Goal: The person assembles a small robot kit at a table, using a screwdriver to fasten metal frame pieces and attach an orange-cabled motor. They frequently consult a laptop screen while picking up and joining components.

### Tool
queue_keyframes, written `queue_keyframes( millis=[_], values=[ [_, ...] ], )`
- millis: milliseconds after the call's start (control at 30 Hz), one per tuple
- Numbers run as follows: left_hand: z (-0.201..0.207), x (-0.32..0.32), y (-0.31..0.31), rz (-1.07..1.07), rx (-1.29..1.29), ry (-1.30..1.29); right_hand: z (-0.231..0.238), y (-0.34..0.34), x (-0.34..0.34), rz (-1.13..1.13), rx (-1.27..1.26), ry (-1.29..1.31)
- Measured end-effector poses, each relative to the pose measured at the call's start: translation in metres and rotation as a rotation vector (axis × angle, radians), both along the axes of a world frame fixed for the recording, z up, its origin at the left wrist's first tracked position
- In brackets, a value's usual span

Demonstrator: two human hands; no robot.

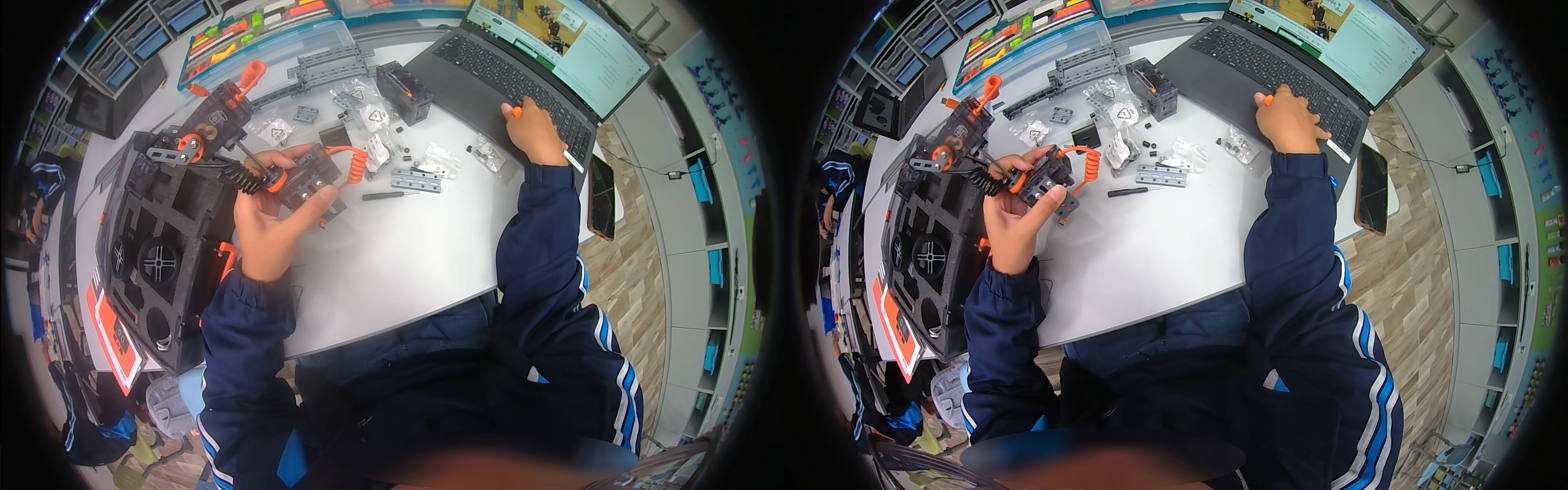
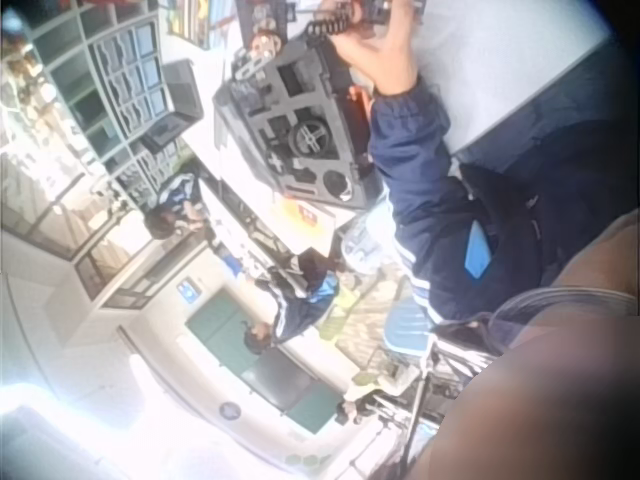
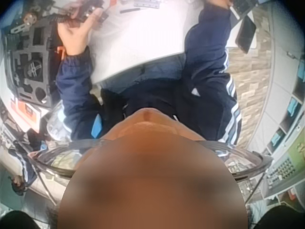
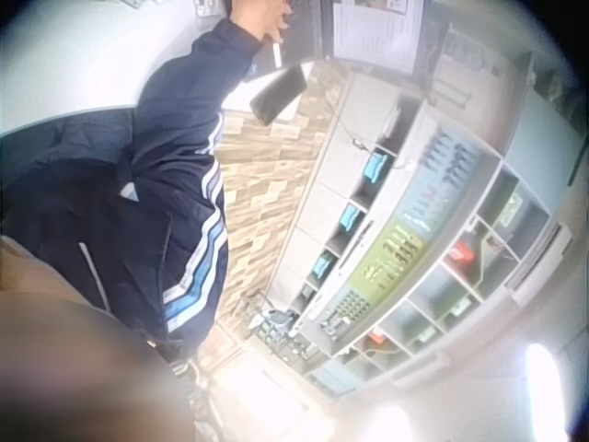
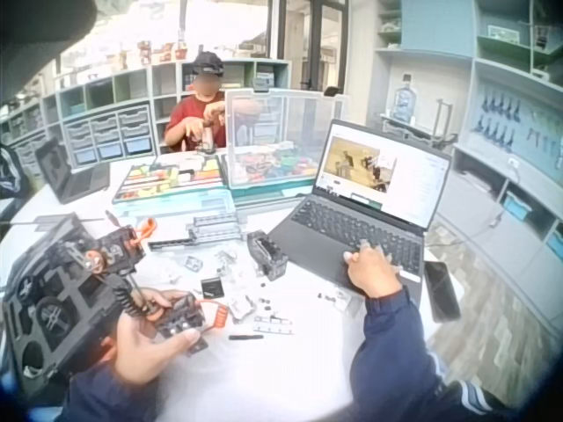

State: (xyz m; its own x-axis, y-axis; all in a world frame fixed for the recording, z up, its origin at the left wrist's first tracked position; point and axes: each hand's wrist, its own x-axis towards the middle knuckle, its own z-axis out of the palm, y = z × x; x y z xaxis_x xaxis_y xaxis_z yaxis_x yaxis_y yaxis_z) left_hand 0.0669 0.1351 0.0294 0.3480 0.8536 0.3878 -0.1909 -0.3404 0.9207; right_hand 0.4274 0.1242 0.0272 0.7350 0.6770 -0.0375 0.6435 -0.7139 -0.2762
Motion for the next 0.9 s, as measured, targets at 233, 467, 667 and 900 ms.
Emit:
queue_keyframes(
  millis=[233, 467, 667, 900],
  values=[
    [0.0015, 0.0, -0.0011, -0.008, -0.021, -0.003, -0.004, 0.0006, 0.0034, 0.003, -0.006, -0.004],
    [0.0022, 0.0006, -0.001, -0.003, -0.009, -0.001, -0.001, -0.0004, 0.0013, 0.003, -0.02, -0.012],
    [0.0028, 0.0005, -0.0019, -0.003, -0.021, 0.0, -0.0004, -0.0004, 0.0006, 0.007, -0.023, -0.017],
    [0.0032, 0.0011, -0.0012, -0.006, -0.021, 0.002, 0.0007, -0.0022, 0.0005, 0.019, -0.023, -0.018]
  ],
)
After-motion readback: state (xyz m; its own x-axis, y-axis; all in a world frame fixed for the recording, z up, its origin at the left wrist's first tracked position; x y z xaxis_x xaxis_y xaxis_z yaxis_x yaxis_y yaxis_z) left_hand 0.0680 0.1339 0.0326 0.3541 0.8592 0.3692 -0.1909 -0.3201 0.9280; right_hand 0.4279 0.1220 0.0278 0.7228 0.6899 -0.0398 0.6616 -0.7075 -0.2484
